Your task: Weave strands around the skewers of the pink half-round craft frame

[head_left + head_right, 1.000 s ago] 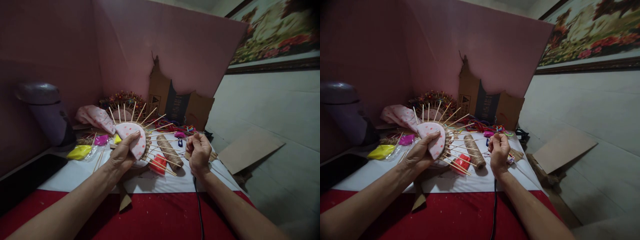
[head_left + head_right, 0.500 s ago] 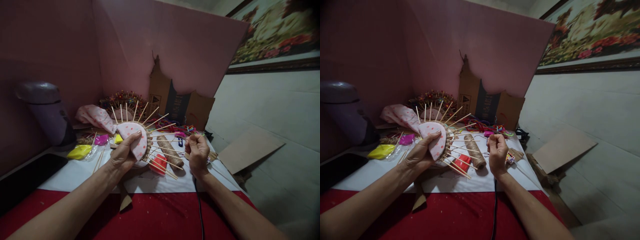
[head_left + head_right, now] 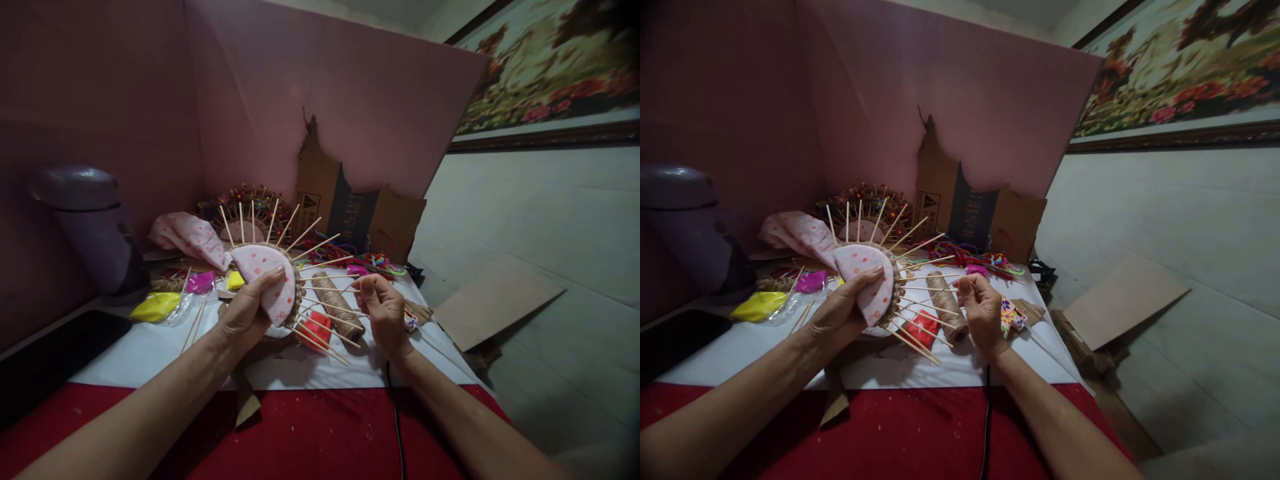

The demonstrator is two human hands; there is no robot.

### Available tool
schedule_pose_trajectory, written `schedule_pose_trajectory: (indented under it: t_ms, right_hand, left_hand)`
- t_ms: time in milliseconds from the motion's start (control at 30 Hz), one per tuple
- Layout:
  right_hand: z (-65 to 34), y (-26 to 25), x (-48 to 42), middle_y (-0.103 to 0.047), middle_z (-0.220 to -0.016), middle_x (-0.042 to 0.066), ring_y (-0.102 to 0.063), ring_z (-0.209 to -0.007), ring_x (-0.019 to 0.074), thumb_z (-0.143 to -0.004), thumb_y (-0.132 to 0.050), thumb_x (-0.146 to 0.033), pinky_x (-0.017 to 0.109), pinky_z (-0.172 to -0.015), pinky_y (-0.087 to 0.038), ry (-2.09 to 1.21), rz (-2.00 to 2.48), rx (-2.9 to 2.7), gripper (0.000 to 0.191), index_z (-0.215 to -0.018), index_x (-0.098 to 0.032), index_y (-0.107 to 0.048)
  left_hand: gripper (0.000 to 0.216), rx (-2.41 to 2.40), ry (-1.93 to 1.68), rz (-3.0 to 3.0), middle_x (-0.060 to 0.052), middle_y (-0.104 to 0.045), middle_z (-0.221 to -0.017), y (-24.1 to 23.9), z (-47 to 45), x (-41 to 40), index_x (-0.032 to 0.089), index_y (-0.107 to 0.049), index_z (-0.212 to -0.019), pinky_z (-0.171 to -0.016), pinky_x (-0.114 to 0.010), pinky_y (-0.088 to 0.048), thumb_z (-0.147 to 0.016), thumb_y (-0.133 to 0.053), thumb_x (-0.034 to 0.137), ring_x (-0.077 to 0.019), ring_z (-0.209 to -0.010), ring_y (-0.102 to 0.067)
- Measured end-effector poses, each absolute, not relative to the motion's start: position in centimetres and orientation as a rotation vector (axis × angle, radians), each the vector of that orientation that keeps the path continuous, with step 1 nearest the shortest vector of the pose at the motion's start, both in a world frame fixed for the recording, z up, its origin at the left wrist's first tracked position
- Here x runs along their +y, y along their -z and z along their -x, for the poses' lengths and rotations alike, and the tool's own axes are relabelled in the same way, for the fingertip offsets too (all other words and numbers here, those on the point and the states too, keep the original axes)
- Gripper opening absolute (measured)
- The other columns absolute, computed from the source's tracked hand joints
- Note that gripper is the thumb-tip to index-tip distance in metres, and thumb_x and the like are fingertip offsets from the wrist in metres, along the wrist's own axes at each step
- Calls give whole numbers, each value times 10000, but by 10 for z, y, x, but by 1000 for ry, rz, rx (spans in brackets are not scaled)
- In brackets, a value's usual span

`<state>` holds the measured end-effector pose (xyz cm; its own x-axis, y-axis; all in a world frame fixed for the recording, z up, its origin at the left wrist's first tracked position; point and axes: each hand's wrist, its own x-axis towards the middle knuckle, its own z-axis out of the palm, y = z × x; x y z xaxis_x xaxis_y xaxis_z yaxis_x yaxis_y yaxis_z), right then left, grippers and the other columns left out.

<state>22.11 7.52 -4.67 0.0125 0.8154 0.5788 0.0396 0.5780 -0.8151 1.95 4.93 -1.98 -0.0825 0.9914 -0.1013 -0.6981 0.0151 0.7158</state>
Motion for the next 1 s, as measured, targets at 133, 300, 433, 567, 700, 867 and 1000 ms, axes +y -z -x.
schedule_pose_trajectory:
  t_ms: [133, 300, 433, 567, 700, 867, 1000]
  right_hand:
    - [-221, 45, 75, -373, -515, -56, -309, -453, 73, -850, -516, -411, 214, -434, -254, -662, 762, -1381, 311, -647, -178, -478]
    - [-220, 43, 74, -371, -511, -57, -302, -446, 71, -861, -496, -412, 213, -433, -256, -645, 756, -1360, 328, -631, -179, -475]
    - [-219, 43, 74, -372, -513, -55, -310, -452, 76, -860, -497, -415, 216, -436, -260, -640, 764, -1357, 324, -636, -181, -479]
    - [-220, 44, 75, -375, -515, -53, -321, -461, 75, -857, -506, -409, 213, -440, -264, -658, 749, -1353, 316, -643, -177, -489]
    - [-220, 45, 75, -403, -533, -45, -341, -477, 75, -859, -509, -400, 210, -447, -274, -659, 752, -1346, 309, -647, -174, -499]
    - [-220, 45, 75, -413, -542, -42, -362, -494, 80, -853, -514, -404, 209, -459, -289, -654, 764, -1343, 309, -646, -175, -498]
    - [-219, 46, 75, -433, -574, -37, -380, -510, 84, -843, -526, -407, 209, -463, -291, -670, 761, -1327, 299, -652, -179, -498]
  left_hand:
    - [152, 734, -1508, -542, -43, -699, -682, 23, -19, 50, 118, -643, -799, -539, -251, -545, -655, -686, 139, -139, -556, -630]
    - [150, 727, -1505, -532, -41, -693, -654, 22, -20, 49, 119, -642, -772, -516, -249, -537, -632, -695, 124, -138, -529, -624]
    - [172, 720, -1510, -516, -44, -693, -645, 20, -20, 49, 119, -640, -771, -511, -244, -534, -613, -708, 116, -137, -520, -624]
    - [187, 733, -1509, -520, -56, -702, -670, 21, -21, 48, 108, -641, -791, -533, -247, -539, -619, -711, 124, -144, -542, -634]
    - [169, 738, -1500, -512, -52, -697, -650, 20, -21, 47, 102, -635, -769, -512, -230, -532, -615, -706, 109, -134, -523, -626]
    - [125, 732, -1474, -517, -54, -688, -620, 17, -22, 44, 99, -633, -758, -506, -235, -534, -642, -678, 109, -137, -507, -622]
    - [126, 727, -1466, -515, -54, -678, -586, 16, -22, 44, 98, -631, -743, -498, -239, -531, -631, -686, 115, -138, -484, -612]
